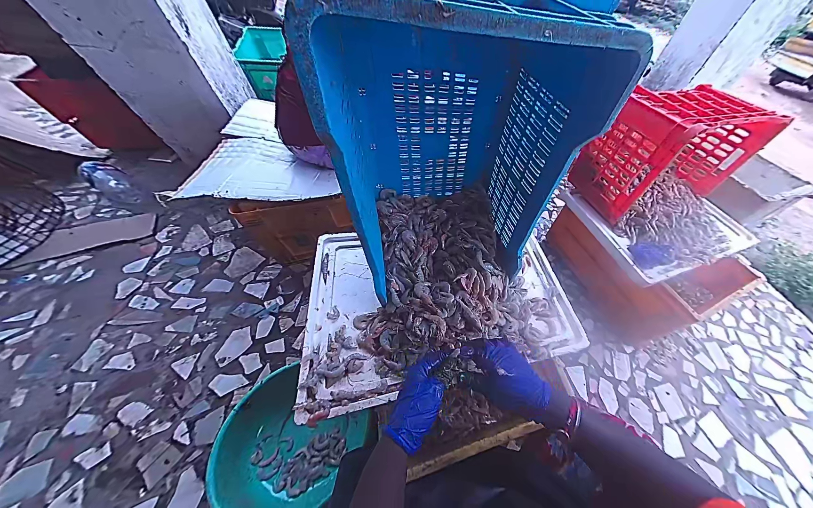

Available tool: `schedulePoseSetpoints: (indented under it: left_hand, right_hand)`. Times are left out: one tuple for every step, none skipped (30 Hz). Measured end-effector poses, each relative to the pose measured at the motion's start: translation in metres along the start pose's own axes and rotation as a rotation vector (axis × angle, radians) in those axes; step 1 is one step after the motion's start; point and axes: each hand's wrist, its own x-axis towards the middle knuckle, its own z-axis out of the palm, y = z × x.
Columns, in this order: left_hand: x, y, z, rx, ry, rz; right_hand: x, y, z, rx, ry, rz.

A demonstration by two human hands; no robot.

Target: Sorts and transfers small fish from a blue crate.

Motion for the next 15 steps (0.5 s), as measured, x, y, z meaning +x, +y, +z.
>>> schedulePoseSetpoints:
  left_hand:
    - [-0.003,0.002,0.005,-0.032,0.031,0.008]
    - [-0.004,0.005,0.008,-0.052,0.07,0.002]
    - [-0.005,0.007,0.009,-0.071,0.109,-0.011]
    - [-0.006,0.006,0.007,-0.081,0.139,-0.014]
    - [-0.008,0.005,0.002,-0.078,0.163,-0.009]
    - [-0.011,0.004,-0.006,-0.034,0.18,-0.005]
    - [-0.014,0.003,-0.018,0.073,0.193,-0.028]
    - [-0.019,0.006,-0.035,0.288,0.194,-0.096]
    - [-0.024,0.009,-0.055,0.586,0.167,-0.212]
    - [-0.029,0.011,-0.073,0.891,0.15,-0.35]
    - [-0.033,0.008,-0.09,1.11,0.146,-0.493]
    - [-0.038,-0.001,-0.106,1.244,0.154,-0.608]
    - [-0.04,-0.009,-0.118,1.327,0.176,-0.675]
    - [-0.042,-0.014,-0.124,1.364,0.212,-0.701]
    - [-0.042,-0.016,-0.125,1.377,0.261,-0.699]
  right_hand:
    - [0.002,-0.004,0.012,-0.074,0.123,-0.074]
    - [0.005,-0.004,0.02,-0.128,0.212,-0.132]
    - [0.007,-0.004,0.022,-0.131,0.231,-0.163]
    - [0.006,-0.003,0.022,-0.1,0.228,-0.184]
    - [0.004,-0.002,0.019,-0.058,0.224,-0.204]
    - [0.001,0.002,0.014,-0.017,0.209,-0.204]
    - [-0.002,0.007,0.007,0.001,0.169,-0.163]
    - [-0.004,0.012,0.0,-0.033,0.102,-0.076]
    - [-0.004,0.016,-0.008,-0.14,0.014,0.045]
    - [-0.001,0.019,-0.014,-0.23,-0.073,0.17]
    - [0.005,0.022,-0.016,-0.276,-0.131,0.261]
    - [0.009,0.025,-0.01,-0.296,-0.135,0.28]
    - [0.013,0.027,-0.002,-0.302,-0.126,0.235]
    - [0.015,0.026,0.007,-0.299,-0.141,0.176]
    - [0.018,0.021,0.015,-0.297,-0.187,0.125]
